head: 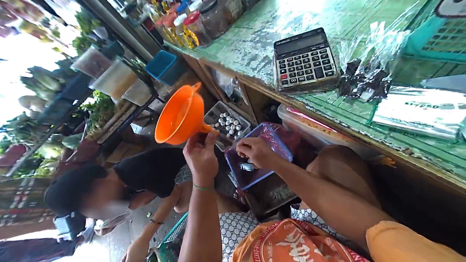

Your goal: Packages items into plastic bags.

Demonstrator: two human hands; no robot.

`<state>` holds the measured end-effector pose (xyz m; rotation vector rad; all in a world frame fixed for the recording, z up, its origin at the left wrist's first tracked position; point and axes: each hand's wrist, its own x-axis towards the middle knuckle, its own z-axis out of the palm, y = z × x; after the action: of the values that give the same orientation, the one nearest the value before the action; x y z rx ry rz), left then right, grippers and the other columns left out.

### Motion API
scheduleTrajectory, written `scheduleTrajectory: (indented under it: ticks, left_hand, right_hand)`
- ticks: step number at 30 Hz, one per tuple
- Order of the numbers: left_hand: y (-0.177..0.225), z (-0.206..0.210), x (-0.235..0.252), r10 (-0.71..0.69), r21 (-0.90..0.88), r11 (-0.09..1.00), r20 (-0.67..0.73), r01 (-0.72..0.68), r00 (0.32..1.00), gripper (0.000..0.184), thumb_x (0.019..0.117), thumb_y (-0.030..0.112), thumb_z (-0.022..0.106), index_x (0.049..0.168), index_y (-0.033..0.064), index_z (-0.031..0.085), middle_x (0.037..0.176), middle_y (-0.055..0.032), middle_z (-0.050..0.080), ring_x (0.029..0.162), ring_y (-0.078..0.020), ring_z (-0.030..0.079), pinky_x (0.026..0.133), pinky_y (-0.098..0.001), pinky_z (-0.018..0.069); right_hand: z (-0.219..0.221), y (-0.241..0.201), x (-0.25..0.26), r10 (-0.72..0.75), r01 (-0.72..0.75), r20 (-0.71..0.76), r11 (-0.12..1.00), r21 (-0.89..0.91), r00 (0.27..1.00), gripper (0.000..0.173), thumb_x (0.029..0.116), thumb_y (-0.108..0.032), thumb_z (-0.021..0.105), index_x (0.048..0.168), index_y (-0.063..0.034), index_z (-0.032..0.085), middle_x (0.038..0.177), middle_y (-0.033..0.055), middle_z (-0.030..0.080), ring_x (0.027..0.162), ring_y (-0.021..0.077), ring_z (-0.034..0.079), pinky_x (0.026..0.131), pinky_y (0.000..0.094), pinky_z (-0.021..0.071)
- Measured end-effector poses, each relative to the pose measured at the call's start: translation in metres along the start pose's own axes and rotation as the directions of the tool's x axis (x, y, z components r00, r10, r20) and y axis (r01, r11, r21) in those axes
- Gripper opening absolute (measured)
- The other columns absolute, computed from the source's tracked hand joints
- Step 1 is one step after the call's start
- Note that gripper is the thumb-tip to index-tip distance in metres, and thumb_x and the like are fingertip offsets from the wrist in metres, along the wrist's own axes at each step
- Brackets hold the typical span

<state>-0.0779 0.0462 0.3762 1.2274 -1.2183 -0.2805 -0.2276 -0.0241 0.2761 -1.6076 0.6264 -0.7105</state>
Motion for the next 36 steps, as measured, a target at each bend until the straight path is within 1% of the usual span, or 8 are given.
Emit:
scheduleTrajectory:
  ticks: [3,6,9,13,19,27,33,36]
  left_hand:
    - [0.001,0.007,0.005,0.021,-0.007,1.000,-0.010,-0.021,1.000,0.012,0.0932,0.001,0.066,0.106,0.0020,0.065,0.091,-0.0014,0.072,0.078,-0.0095,0.070,0.072,-0.0272,0.0613]
    - [0.003,0.009,0.006,0.046,0.005,0.999,-0.011,-0.046,0.999,0.013,0.0945,0.003,0.067,0.108,0.0046,0.066,0.096,0.0003,0.072,0.081,-0.0087,0.070,0.074,-0.0267,0.0614]
    - [0.006,0.007,0.016,0.098,-0.003,0.995,-0.012,-0.098,0.995,0.013,0.0954,0.006,0.068,0.108,0.0061,0.066,0.097,0.0012,0.073,0.083,-0.0087,0.070,0.075,-0.0271,0.0618]
    - [0.006,0.005,0.019,0.088,-0.022,0.996,0.012,-0.087,0.996,0.013,0.0966,0.008,0.068,0.109,0.0068,0.066,0.101,-0.0002,0.072,0.085,-0.0104,0.070,0.076,-0.0285,0.0616]
    - [0.012,0.005,0.023,0.098,-0.002,0.995,0.045,-0.098,0.994,0.013,0.0978,0.009,0.067,0.111,0.0066,0.066,0.101,0.0002,0.072,0.085,-0.0095,0.070,0.077,-0.0275,0.0613]
    - [0.008,0.007,0.018,0.070,0.012,0.997,0.059,-0.071,0.996,0.013,0.0976,0.008,0.067,0.110,0.0063,0.065,0.100,-0.0003,0.071,0.086,-0.0102,0.070,0.078,-0.0290,0.0612]
    - [0.010,0.004,0.019,0.056,0.008,0.998,0.084,-0.057,0.995,0.014,0.0975,0.007,0.067,0.112,0.0061,0.064,0.101,-0.0009,0.071,0.087,-0.0109,0.070,0.078,-0.0294,0.0614]
    - [0.008,0.003,0.021,0.068,0.021,0.997,0.084,-0.070,0.994,0.015,0.0975,0.007,0.067,0.112,0.0058,0.065,0.102,-0.0011,0.072,0.086,-0.0110,0.070,0.078,-0.0295,0.0615]
  right_hand:
    - [-0.002,0.000,0.003,-0.032,0.033,-0.030,0.999,0.020,0.999,0.025,0.1042,-0.020,0.054,0.101,-0.0043,0.072,0.088,0.0014,0.071,0.080,0.0048,0.067,0.077,0.0236,0.0566]
    - [-0.004,0.010,0.006,0.041,-0.041,-0.005,0.999,-0.015,0.999,0.023,0.1040,-0.020,0.055,0.103,-0.0042,0.072,0.090,0.0028,0.072,0.082,0.0074,0.068,0.080,0.0265,0.0574]
    - [-0.013,0.001,0.010,0.027,-0.028,-0.030,0.999,-0.021,0.999,0.024,0.1040,-0.021,0.055,0.103,-0.0036,0.072,0.090,0.0030,0.072,0.082,0.0080,0.069,0.081,0.0280,0.0585]
    - [-0.016,0.008,0.013,0.051,-0.048,-0.046,0.997,0.052,0.998,0.022,0.1033,-0.019,0.057,0.101,-0.0033,0.072,0.087,0.0028,0.072,0.081,0.0086,0.070,0.080,0.0284,0.0596]
    - [-0.024,0.007,0.010,0.048,-0.048,-0.016,0.999,0.020,0.999,0.019,0.1028,-0.018,0.059,0.101,-0.0042,0.073,0.087,0.0018,0.072,0.080,0.0064,0.069,0.079,0.0254,0.0586]
    - [-0.022,0.015,0.013,0.142,-0.139,0.022,0.984,-0.111,0.990,0.020,0.1033,-0.022,0.060,0.103,-0.0061,0.073,0.089,0.0025,0.072,0.081,0.0072,0.068,0.082,0.0283,0.0572]
    - [-0.025,0.016,0.011,0.114,-0.113,0.008,0.993,-0.030,0.993,0.019,0.1018,-0.018,0.061,0.103,-0.0040,0.073,0.088,0.0032,0.072,0.080,0.0085,0.069,0.080,0.0289,0.0588]
    - [-0.027,0.019,0.016,0.137,-0.136,0.009,0.989,-0.064,0.990,0.019,0.1025,-0.019,0.061,0.103,-0.0039,0.073,0.089,0.0038,0.072,0.081,0.0086,0.068,0.081,0.0295,0.0576]
